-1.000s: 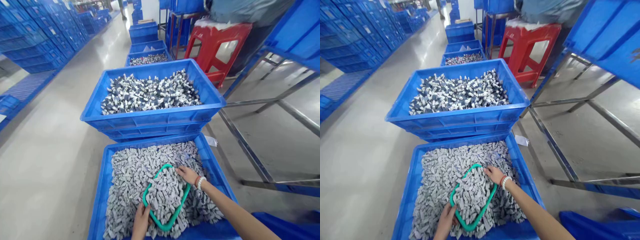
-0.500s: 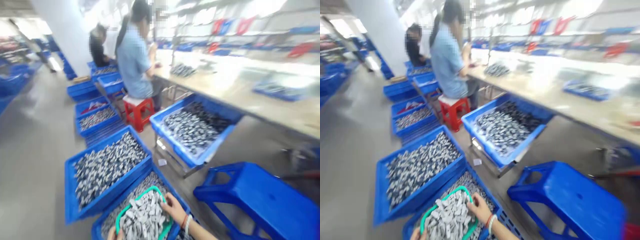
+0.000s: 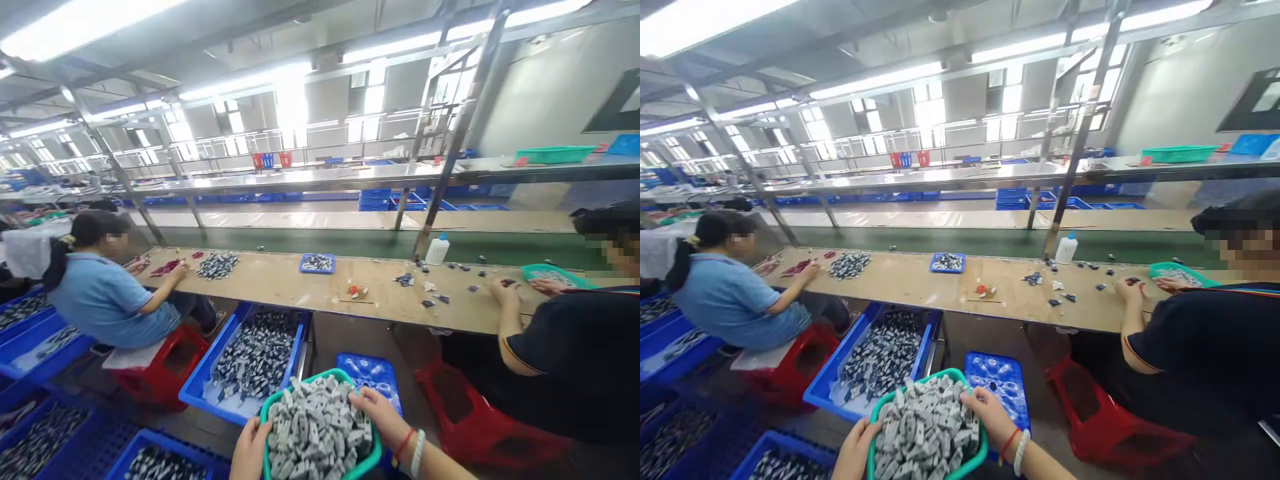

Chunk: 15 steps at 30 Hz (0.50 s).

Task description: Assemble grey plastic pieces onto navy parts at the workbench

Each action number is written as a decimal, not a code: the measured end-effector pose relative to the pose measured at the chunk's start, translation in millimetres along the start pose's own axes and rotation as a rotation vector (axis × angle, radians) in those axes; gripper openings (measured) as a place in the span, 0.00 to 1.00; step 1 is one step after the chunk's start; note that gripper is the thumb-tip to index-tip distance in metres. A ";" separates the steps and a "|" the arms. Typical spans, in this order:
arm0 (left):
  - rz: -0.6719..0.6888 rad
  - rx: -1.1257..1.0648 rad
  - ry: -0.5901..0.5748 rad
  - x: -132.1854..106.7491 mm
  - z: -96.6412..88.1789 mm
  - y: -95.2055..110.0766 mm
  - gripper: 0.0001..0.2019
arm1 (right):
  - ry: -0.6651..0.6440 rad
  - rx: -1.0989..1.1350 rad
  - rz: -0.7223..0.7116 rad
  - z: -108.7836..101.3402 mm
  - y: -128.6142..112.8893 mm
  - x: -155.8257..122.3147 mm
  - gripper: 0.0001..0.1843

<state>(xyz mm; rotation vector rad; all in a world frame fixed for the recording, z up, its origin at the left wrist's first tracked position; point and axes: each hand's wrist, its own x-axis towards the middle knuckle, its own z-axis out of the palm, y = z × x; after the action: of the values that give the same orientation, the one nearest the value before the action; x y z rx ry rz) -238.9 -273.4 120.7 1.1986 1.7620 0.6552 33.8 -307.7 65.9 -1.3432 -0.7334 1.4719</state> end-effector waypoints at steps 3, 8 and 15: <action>0.030 0.037 -0.107 59.6 73.4 75.0 0.15 | 0.063 0.028 -0.034 -71.3 -56.4 50.5 0.28; 0.056 0.084 -0.133 196.6 214.8 200.3 0.10 | 0.156 -0.062 -0.053 -194.2 -144.0 199.3 0.20; 0.182 0.092 -0.064 377.6 385.2 331.9 0.12 | 0.316 -0.236 -0.067 -318.6 -195.6 411.6 0.16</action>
<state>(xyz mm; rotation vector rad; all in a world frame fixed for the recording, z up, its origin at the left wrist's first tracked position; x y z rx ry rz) 195.0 184.5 64.1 1.4403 1.6578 0.6387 425.8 84.2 22.2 -1.6668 -0.7520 1.1094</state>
